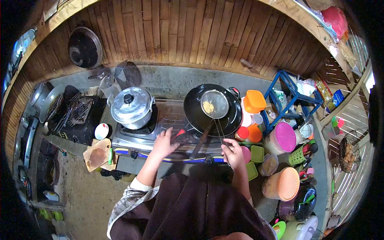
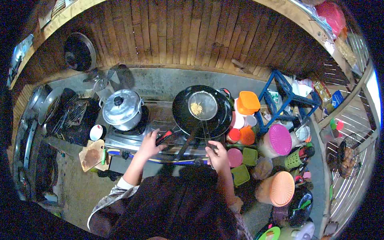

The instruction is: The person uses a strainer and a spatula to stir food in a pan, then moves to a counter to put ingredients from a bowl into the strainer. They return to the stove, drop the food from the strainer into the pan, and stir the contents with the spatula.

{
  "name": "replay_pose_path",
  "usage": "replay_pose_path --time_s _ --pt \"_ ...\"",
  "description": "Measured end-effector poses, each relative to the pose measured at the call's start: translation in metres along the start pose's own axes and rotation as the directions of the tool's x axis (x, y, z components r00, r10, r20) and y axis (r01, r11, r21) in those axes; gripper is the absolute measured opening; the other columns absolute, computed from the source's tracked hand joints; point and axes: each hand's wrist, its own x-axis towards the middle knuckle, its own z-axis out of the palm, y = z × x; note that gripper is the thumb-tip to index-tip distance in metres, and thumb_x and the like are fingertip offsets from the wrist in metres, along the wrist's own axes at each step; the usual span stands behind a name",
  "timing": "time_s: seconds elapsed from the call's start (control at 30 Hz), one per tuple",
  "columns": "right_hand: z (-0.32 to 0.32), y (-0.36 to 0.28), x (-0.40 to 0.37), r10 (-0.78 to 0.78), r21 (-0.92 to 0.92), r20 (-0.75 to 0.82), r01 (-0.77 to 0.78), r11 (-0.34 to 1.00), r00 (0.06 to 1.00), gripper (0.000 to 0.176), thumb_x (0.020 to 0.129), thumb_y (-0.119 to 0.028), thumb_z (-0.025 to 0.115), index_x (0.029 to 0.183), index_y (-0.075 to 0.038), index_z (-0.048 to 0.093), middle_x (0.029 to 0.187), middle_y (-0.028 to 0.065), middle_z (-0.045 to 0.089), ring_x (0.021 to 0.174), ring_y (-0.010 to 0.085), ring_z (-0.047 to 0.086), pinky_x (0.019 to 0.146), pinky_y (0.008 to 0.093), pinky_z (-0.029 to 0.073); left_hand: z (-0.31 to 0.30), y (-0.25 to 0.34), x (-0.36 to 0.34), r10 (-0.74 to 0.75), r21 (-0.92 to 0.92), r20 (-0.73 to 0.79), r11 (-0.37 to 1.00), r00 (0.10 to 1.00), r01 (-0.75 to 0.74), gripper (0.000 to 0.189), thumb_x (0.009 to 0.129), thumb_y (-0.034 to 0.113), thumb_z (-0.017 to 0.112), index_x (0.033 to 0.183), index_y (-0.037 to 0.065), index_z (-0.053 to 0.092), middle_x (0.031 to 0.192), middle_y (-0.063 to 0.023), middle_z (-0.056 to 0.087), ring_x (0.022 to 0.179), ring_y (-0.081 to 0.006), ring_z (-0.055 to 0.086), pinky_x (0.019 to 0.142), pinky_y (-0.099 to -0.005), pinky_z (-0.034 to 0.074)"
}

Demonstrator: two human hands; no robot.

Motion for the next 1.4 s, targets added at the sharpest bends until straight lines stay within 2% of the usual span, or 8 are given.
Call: replay_pose_path --time_s 0.1,0.2,0.6,1.03,1.1,1.23,1.33,1.4 --pt "-0.002 0.0 0.002 -0.032 0.023 -0.019 0.032 0.999 0.999 0.033 0.08 -0.009 0.055 0.11 0.0 0.043 0.063 0.0082 0.053 0.039 0.0088 0.044 0.036 0.021 0.035 0.008 -0.018 0.005 0.093 -0.152 0.207 0.986 0.974 -0.062 0.065 0.069 0.023 0.062 0.125 0.01 0.032 0.101 -0.0207 0.054 0.091 -0.0367 0.053 0.077 -0.0419 0.043" --pt "-0.001 -0.002 0.001 -0.017 -0.003 -0.024 0.017 1.0 1.0 0.033 0.08 -0.009 0.054 0.11 0.0 0.043 0.063 0.0084 0.053 0.039 0.0088 0.044 0.036 0.0211 0.035 0.002 -0.011 0.007 0.021 -0.113 0.32 0.993 0.947 0.016 0.065 0.07 0.021 0.064 0.127 0.012 0.032 0.096 -0.0221 0.057 0.09 -0.0343 0.056 0.076 -0.0379 0.045" --pt "-0.003 0.007 0.0 0.001 -0.011 -0.036 -0.002 1.0 0.999 0.029 0.081 -0.008 0.053 0.107 0.001 0.045 0.065 0.0088 0.054 0.04 0.0084 0.044 0.036 0.0213 0.036 0.014 -0.024 -0.002 0.21 -0.279 0.187 0.948 0.96 -0.153 0.058 0.073 0.02 0.057 0.126 0.012 0.034 0.092 -0.0235 0.056 0.084 -0.0371 0.055 0.073 -0.0405 0.044" --pt "0.004 0.009 -0.005 0.034 0.019 -0.046 -0.033 0.999 0.998 0.023 0.082 -0.003 0.048 0.105 -0.001 0.047 0.062 0.0047 0.051 0.037 0.0072 0.042 0.033 0.0196 0.032 -0.006 -0.01 -0.004 0.1 -0.249 0.294 0.968 0.951 -0.025 0.056 0.073 0.024 0.059 0.122 0.007 0.037 0.097 -0.023 0.055 0.09 -0.0357 0.055 0.075 -0.0403 0.044" --pt "0.002 0.014 -0.005 -0.03 0.012 -0.011 0.03 0.999 0.999 0.023 0.083 -0.004 0.046 0.106 -0.002 0.048 0.063 0.0084 0.054 0.039 0.0089 0.045 0.036 0.0216 0.037 -0.004 -0.009 -0.005 0.174 -0.242 0.019 0.956 0.985 -0.164 0.049 0.073 0.017 0.061 0.117 0.004 0.043 0.097 -0.0188 0.056 0.087 -0.0334 0.056 0.074 -0.0369 0.045" --pt "0.011 0.004 -0.011 -0.039 0.016 0.008 0.039 0.999 0.999 0.024 0.084 -0.003 0.043 0.107 -0.004 0.048 0.067 0.0081 0.055 0.041 0.0085 0.046 0.036 0.0209 0.036 -0.011 0.026 -0.003 0.109 -0.416 -0.203 0.89 0.973 -0.187 0.03 0.075 0.012 0.058 0.103 0.002 0.053 0.085 -0.0128 0.054 0.076 -0.0247 0.056 0.07 -0.0322 0.045" --pt "0.027 -0.014 -0.018 -0.003 0.116 0.076 -0.006 0.993 0.997 0.023 0.083 0.0 0.042 0.105 -0.001 0.047 0.073 0.0057 0.055 0.044 0.0072 0.045 0.038 0.0202 0.035 -0.002 0.055 -0.003 0.208 -0.628 0.049 0.767 0.977 -0.132 0.026 0.085 0.022 0.049 0.1 0.001 0.054 0.087 -0.0099 0.058 0.079 -0.0145 0.055 0.072 -0.0269 0.043" --pt "0.041 -0.022 -0.023 -0.177 0.187 0.181 0.143 0.972 0.967 0.023 0.083 0.001 0.041 0.105 -0.001 0.048 0.075 0.0053 0.055 0.047 0.0069 0.043 0.043 0.021 0.038 0.013 0.064 0.002 0.251 -0.866 0.357 0.45 0.9 0.218 0.036 0.089 0.03 0.04 0.098 -0.002 0.055 0.088 -0.0081 0.06 0.079 -0.0123 0.055 0.073 -0.0266 0.043"
